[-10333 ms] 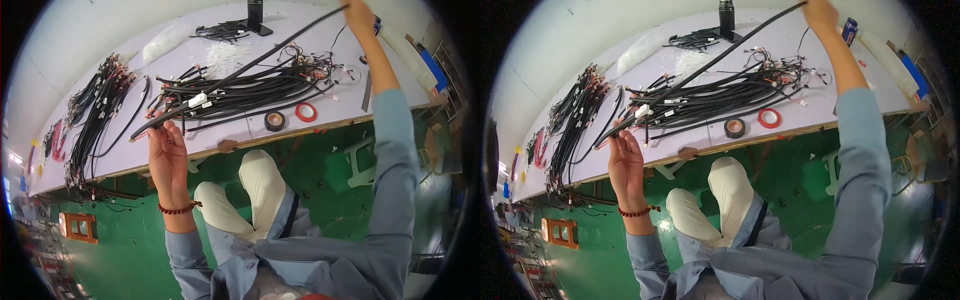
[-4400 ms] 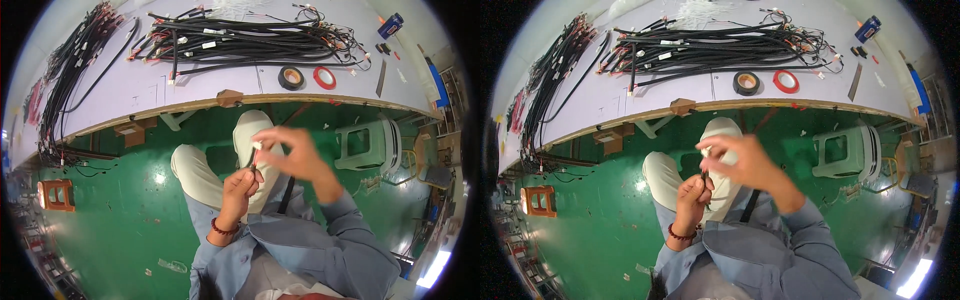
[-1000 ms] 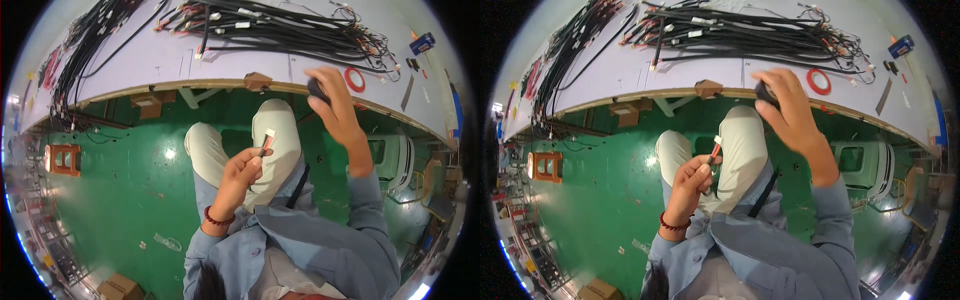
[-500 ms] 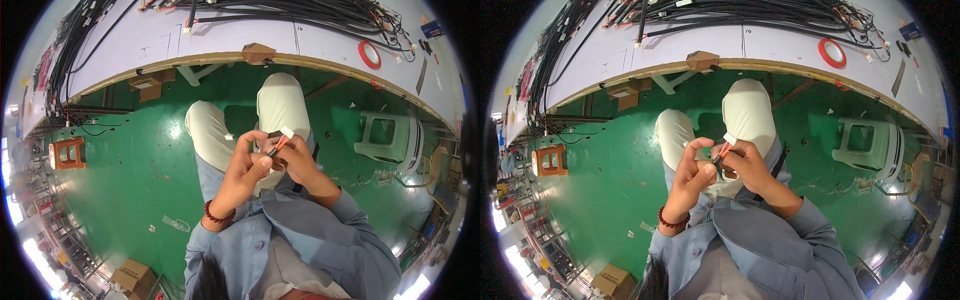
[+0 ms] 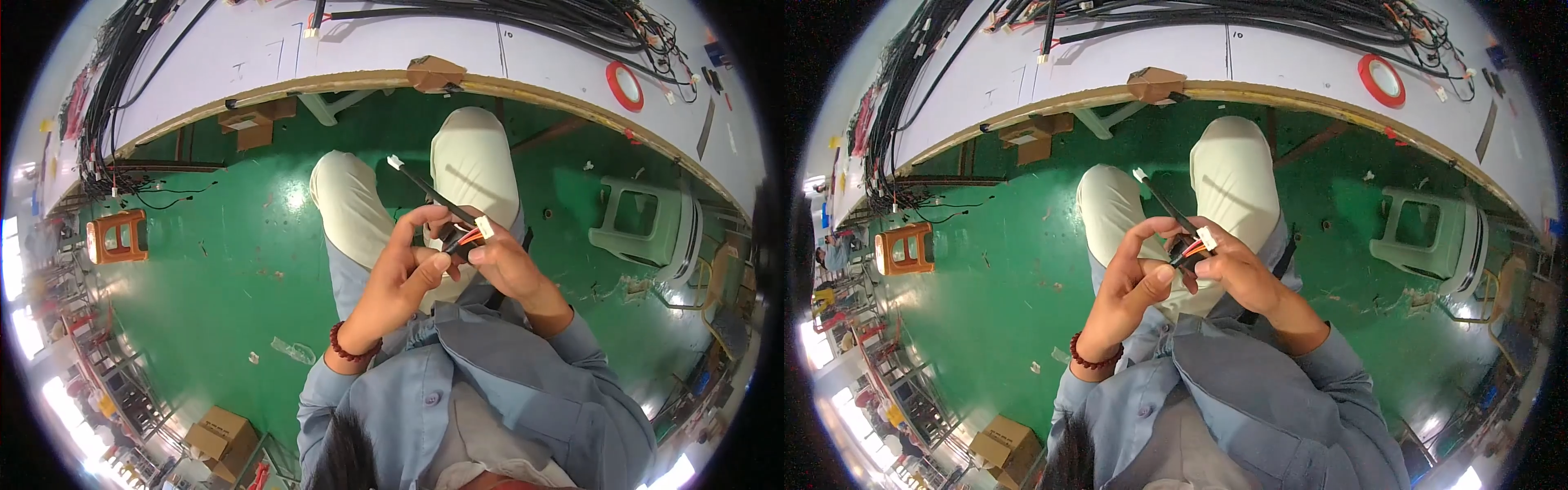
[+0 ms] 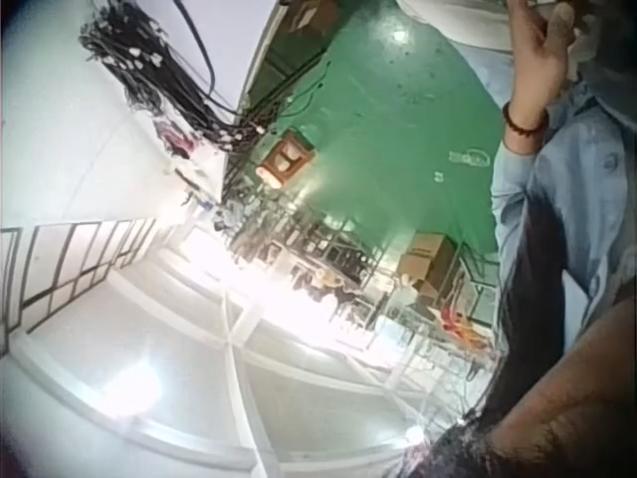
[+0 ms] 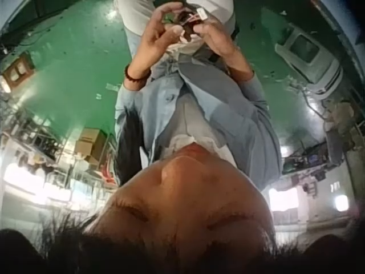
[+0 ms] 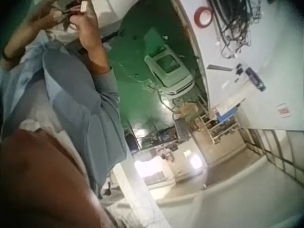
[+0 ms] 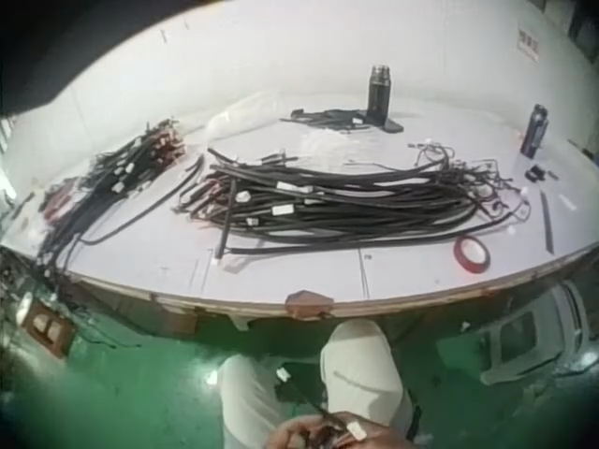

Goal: The person applies electrical tape to wire harness bundles by hand at a factory workbench.

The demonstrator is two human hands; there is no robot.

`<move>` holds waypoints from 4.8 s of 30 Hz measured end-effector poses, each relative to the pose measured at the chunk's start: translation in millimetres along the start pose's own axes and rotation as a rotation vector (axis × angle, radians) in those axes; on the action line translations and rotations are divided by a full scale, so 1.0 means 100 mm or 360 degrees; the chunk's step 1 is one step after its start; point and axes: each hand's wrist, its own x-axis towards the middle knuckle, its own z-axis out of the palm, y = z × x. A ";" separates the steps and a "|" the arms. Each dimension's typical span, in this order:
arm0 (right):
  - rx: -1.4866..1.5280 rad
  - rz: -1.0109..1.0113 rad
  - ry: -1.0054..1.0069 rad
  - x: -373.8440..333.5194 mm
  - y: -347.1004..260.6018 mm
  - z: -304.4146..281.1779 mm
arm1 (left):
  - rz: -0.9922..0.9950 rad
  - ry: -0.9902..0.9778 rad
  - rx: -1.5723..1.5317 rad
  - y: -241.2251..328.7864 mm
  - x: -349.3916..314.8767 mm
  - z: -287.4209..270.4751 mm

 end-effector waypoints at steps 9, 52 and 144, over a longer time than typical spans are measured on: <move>-0.0111 -0.0059 0.0036 -0.07 0.00 0.03 | 0.0060 0.0064 0.0180 0.06 -0.02 0.03; -0.0255 -0.0242 0.0000 0.08 0.02 0.00 | -0.0098 0.0026 0.0219 -0.21 -0.04 -0.15; -0.0133 -0.0438 0.0488 0.15 -0.37 0.30 | 0.0448 0.0303 0.0539 -0.10 0.14 0.04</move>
